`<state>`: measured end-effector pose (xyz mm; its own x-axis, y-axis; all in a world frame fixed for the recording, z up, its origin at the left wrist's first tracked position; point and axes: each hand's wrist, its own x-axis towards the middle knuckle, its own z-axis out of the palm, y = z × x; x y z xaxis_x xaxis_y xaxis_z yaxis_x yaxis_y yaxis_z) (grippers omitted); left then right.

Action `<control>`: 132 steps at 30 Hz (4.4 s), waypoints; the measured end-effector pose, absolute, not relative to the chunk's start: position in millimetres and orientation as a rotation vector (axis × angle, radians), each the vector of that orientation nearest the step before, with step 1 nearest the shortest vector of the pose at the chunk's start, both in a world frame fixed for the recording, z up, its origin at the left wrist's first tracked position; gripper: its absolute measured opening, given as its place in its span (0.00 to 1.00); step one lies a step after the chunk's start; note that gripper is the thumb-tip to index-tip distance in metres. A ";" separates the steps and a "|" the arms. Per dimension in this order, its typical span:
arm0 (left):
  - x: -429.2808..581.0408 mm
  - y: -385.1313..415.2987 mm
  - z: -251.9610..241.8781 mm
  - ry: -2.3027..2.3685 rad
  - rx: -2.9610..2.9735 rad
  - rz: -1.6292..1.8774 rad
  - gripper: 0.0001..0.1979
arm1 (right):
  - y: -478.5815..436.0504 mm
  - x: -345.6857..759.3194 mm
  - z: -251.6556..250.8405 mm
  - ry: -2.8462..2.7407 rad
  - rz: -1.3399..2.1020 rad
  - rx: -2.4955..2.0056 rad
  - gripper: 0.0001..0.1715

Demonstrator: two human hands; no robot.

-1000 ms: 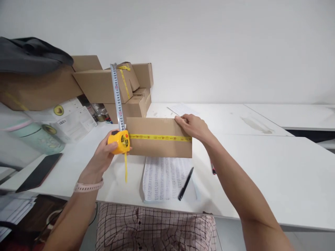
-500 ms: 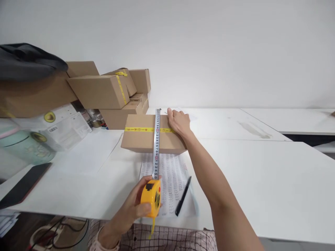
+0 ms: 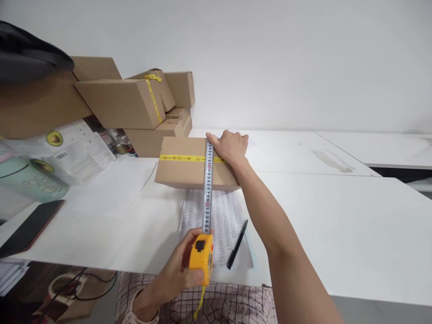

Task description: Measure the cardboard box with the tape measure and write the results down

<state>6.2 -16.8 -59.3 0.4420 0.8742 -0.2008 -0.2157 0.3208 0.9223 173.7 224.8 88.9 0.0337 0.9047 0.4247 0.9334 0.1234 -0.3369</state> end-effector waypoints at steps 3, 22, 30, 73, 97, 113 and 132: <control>8.2 -18.3 -57.1 0.839 1.023 0.816 0.39 | 225.0 172.6 89.6 -1.862 -0.064 -1.780 0.36; -23.2 -44.1 -89.7 0.963 1.283 0.814 0.41 | 151.3 183.9 62.3 -1.950 -0.213 -1.588 0.36; -23.8 -35.5 -80.3 0.923 1.419 0.743 0.38 | 97.2 193.4 3.0 -2.101 -0.131 -1.658 0.35; -6.3 16.6 -77.8 1.620 2.165 0.980 0.36 | 28.5 250.7 -71.7 -2.137 0.388 -1.986 0.18; 51.1 -49.9 -127.1 1.178 2.909 0.733 0.19 | -7.3 224.3 -93.4 -1.331 1.130 -1.259 0.29; 52.6 -51.6 -130.2 1.198 2.879 0.750 0.20 | -14.7 226.2 -104.1 -1.262 0.942 -1.440 0.13; 51.6 -50.8 -130.8 1.189 2.876 0.806 0.20 | -17.4 226.9 -113.0 -1.387 0.810 -1.471 0.14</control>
<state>51.6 -50.8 -130.8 0.6014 0.6424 0.4749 0.6790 -0.7243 0.1199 226.9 -17.4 -113.0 0.1463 0.9808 0.1286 0.3702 0.0663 -0.9266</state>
